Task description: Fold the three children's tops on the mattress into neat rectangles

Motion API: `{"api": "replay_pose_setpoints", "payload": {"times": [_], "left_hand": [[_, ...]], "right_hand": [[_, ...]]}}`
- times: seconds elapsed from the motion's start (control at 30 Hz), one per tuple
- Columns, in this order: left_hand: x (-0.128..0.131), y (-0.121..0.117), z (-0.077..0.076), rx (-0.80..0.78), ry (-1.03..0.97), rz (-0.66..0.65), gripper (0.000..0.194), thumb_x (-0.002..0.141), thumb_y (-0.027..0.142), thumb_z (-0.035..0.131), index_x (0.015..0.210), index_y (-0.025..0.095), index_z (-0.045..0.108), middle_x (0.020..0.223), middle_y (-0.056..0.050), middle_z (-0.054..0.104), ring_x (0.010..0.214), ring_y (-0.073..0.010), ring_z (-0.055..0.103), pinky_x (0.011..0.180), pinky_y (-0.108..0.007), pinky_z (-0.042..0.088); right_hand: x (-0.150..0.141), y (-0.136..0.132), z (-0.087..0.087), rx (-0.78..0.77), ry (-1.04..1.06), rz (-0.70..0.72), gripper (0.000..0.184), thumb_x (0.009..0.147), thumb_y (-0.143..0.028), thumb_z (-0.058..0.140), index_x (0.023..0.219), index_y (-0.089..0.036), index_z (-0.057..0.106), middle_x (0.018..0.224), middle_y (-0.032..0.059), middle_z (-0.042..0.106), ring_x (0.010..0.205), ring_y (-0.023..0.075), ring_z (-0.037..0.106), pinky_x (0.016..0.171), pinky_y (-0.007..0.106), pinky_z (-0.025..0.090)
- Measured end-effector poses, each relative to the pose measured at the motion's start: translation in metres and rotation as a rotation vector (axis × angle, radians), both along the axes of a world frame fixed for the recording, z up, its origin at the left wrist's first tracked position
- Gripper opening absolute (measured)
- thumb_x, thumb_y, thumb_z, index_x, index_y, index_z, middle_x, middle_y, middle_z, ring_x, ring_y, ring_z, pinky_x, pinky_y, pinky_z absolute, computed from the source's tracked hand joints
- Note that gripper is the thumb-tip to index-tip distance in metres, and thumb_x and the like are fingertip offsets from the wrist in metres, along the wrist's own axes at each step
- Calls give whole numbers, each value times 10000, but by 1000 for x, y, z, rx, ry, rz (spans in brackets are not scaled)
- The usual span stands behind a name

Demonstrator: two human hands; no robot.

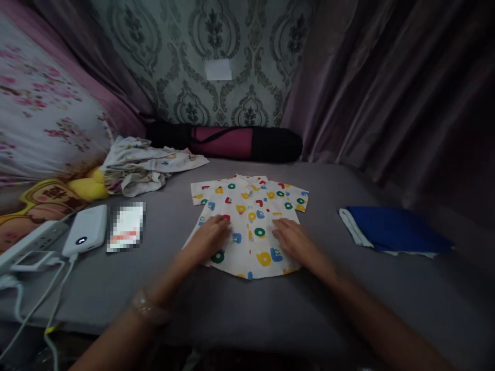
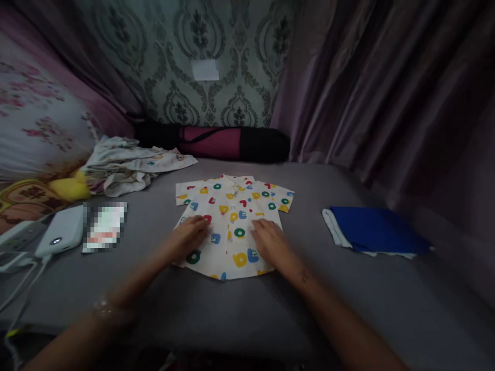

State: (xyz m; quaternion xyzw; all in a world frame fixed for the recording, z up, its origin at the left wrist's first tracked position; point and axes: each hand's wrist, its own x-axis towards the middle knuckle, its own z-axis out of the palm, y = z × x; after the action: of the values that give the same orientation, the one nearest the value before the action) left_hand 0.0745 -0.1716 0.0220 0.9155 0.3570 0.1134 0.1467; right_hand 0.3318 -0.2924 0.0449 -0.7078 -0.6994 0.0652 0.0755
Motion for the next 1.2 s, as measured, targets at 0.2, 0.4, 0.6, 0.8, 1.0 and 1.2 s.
{"api": "replay_pose_setpoints", "payload": {"times": [0.2, 0.4, 0.6, 0.8, 1.0, 1.2], "left_hand": [[25, 5, -29, 13, 147, -106, 631, 973, 515, 276, 1474, 135, 329, 1558, -163, 277, 1449, -301, 216, 1161, -493, 205], [8, 37, -38, 44, 178, 27, 675, 967, 565, 218, 1497, 153, 293, 1578, -153, 220, 1458, -314, 177, 1162, -524, 144], [1, 71, -43, 63, 172, 104, 706, 950, 574, 244, 1481, 115, 313, 1562, -192, 250, 1455, -315, 185, 1155, -486, 170], [-7, 81, -43, 109, 169, 74, 680, 966, 541, 201, 1486, 115, 300, 1564, -176, 254, 1453, -301, 193, 1158, -475, 142], [-9, 73, -36, 164, 209, 42, 624, 968, 496, 286, 1459, 115, 348, 1544, -200, 288, 1448, -317, 199, 1165, -506, 79], [-15, 42, -24, 54, 215, -53, 556, 978, 451, 269, 1453, 174, 353, 1541, -152, 313, 1434, -289, 244, 1161, -502, 150]], "right_hand": [[-18, 27, -38, -60, 55, 194, 627, 998, -463, 193, 1519, -117, 241, 1587, 107, 194, 1469, 234, 122, 1191, 456, 107], [11, 59, -46, -31, 7, 121, 664, 985, -513, 168, 1522, -129, 235, 1591, 119, 170, 1470, 252, 106, 1187, 491, 69], [38, 91, -51, -12, 5, 43, 667, 977, -534, 151, 1511, -151, 268, 1590, 119, 185, 1466, 259, 129, 1173, 510, 112], [51, 100, -52, -1, 11, 24, 671, 971, -553, 165, 1515, -172, 262, 1590, 105, 194, 1466, 248, 135, 1181, 486, 81], [43, 66, -47, -40, 3, 127, 684, 963, -577, 212, 1523, -185, 242, 1604, 99, 130, 1472, 254, 91, 1181, 483, 79], [37, 13, -44, -84, 31, 213, 677, 965, -589, 232, 1526, -210, 234, 1607, 84, 115, 1474, 253, 66, 1186, 488, 57]]}}
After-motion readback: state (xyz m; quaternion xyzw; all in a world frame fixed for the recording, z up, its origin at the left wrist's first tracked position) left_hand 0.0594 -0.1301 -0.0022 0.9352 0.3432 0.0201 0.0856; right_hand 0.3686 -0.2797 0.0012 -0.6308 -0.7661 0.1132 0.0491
